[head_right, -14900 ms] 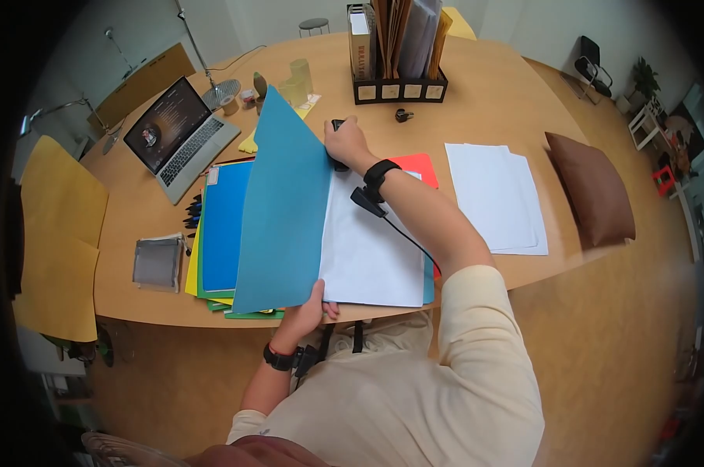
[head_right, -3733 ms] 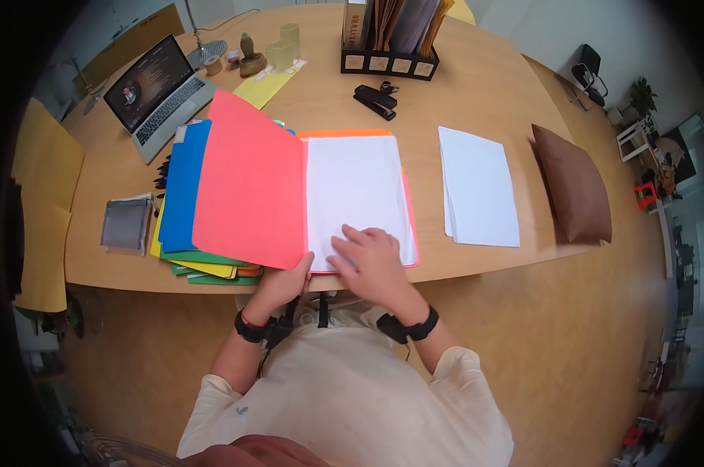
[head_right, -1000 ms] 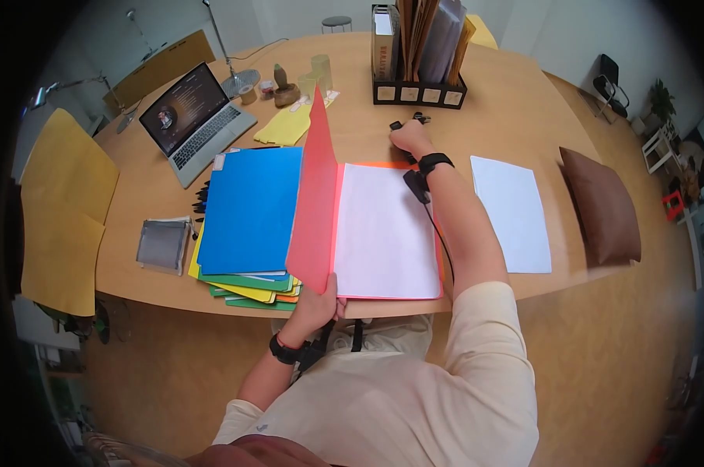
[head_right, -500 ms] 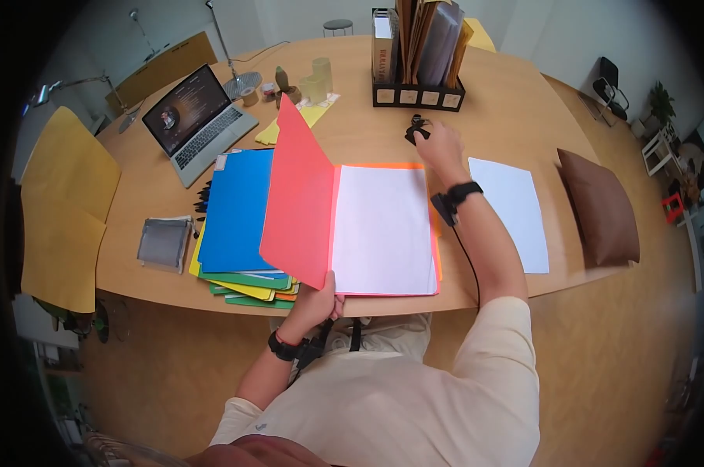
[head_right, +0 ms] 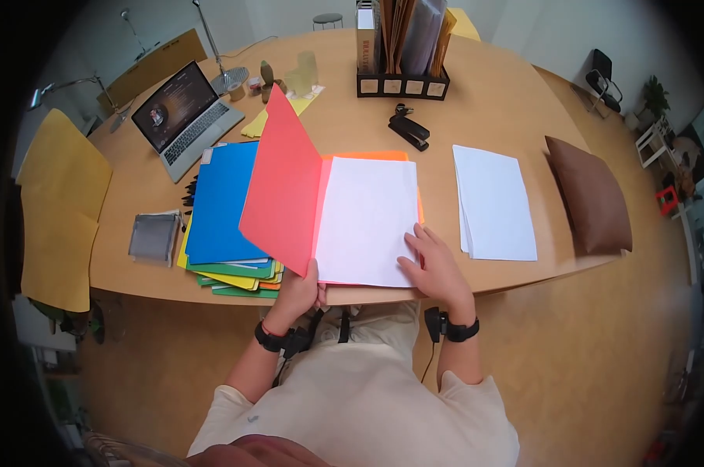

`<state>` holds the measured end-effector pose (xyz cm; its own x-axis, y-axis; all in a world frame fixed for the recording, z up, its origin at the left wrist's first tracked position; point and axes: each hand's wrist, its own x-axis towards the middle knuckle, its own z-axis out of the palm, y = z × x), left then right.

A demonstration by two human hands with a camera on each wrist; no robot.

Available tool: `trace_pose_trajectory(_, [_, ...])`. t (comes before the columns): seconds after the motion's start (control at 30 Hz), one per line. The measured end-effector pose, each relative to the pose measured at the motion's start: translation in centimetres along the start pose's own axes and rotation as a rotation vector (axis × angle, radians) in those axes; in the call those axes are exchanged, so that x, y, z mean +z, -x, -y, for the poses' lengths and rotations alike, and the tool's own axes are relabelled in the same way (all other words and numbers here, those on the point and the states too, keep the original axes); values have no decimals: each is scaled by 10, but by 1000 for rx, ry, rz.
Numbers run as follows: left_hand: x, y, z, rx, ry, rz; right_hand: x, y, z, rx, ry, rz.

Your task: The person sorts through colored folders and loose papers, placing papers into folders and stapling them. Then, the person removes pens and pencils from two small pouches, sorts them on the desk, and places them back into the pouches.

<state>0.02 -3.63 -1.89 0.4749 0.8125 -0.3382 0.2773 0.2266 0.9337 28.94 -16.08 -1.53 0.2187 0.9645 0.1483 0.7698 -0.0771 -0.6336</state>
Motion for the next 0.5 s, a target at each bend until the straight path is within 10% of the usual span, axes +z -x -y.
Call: trace_pose_trajectory(0.5, [6,12,-14,384,-341,120,29,6,-10,-112,108,-176])
